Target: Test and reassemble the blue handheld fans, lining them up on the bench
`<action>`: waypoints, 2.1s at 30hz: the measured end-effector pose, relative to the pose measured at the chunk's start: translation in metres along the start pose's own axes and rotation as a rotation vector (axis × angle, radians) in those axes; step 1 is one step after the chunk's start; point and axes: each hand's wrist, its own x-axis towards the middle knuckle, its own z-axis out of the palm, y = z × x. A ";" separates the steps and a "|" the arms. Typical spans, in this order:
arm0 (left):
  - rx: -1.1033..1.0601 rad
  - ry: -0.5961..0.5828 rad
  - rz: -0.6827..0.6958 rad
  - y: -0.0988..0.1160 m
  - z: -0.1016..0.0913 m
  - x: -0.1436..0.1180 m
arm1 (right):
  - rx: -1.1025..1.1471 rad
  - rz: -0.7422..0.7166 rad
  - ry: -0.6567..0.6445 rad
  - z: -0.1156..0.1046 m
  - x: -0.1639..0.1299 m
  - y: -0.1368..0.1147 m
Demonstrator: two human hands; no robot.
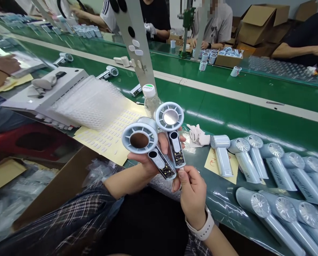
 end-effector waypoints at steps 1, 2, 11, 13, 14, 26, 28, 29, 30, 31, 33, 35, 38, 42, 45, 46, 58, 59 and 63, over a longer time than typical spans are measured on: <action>0.009 0.002 -0.013 0.000 0.000 0.000 | 0.011 0.013 -0.018 -0.001 0.000 0.000; 0.016 0.005 -0.028 0.000 -0.001 -0.001 | 0.009 0.024 -0.045 -0.003 0.001 -0.001; -0.047 -0.044 0.138 -0.005 -0.004 0.001 | -0.023 -0.060 0.053 0.009 0.006 0.001; -0.062 -0.098 0.168 -0.008 -0.006 0.001 | -0.113 -0.101 0.036 0.011 0.008 0.000; -0.069 -0.127 0.172 -0.007 -0.006 0.002 | -0.170 -0.136 0.010 0.010 0.008 -0.001; -0.037 -0.367 0.153 0.046 -0.017 -0.012 | -1.532 -0.021 -0.073 -0.038 0.107 -0.017; -0.038 -0.373 -0.091 0.038 -0.029 -0.022 | -1.536 -0.002 -0.030 -0.032 0.126 -0.018; -0.029 -0.367 -0.200 0.033 -0.035 -0.026 | -1.522 -0.022 -0.019 -0.031 0.128 -0.021; -0.021 -0.361 -0.292 0.029 -0.040 -0.029 | -1.516 -0.039 -0.007 -0.032 0.126 -0.026; -0.019 -0.350 -0.361 0.025 -0.045 -0.031 | -1.497 -0.075 0.022 -0.034 0.120 -0.033; -0.046 -0.329 -0.433 0.018 -0.051 -0.032 | -1.371 -0.245 0.114 -0.040 0.099 -0.052; -0.101 -0.335 -0.476 0.014 -0.052 -0.030 | -1.131 -0.468 0.167 -0.045 0.079 -0.070; -0.166 -0.389 -0.544 0.009 -0.045 -0.025 | -0.752 -0.554 0.059 -0.045 0.065 -0.078; -0.167 -0.487 -0.612 0.005 -0.038 -0.024 | -0.130 -0.181 -0.265 -0.045 0.072 -0.058; -0.090 -0.503 -0.625 0.004 -0.038 -0.026 | 0.129 0.093 -0.484 -0.048 0.077 -0.046; -0.059 -0.489 -0.619 0.004 -0.039 -0.027 | 0.150 0.136 -0.513 -0.048 0.078 -0.045; -0.095 -0.338 -0.621 -0.002 -0.039 -0.026 | -0.202 0.086 -0.171 -0.018 0.071 -0.036; -0.120 -0.347 -0.634 -0.002 -0.040 -0.025 | -0.334 0.036 -0.147 -0.023 0.076 -0.041; -0.217 -0.376 -0.730 -0.001 -0.045 -0.021 | -0.732 -0.235 -0.007 -0.047 0.094 -0.077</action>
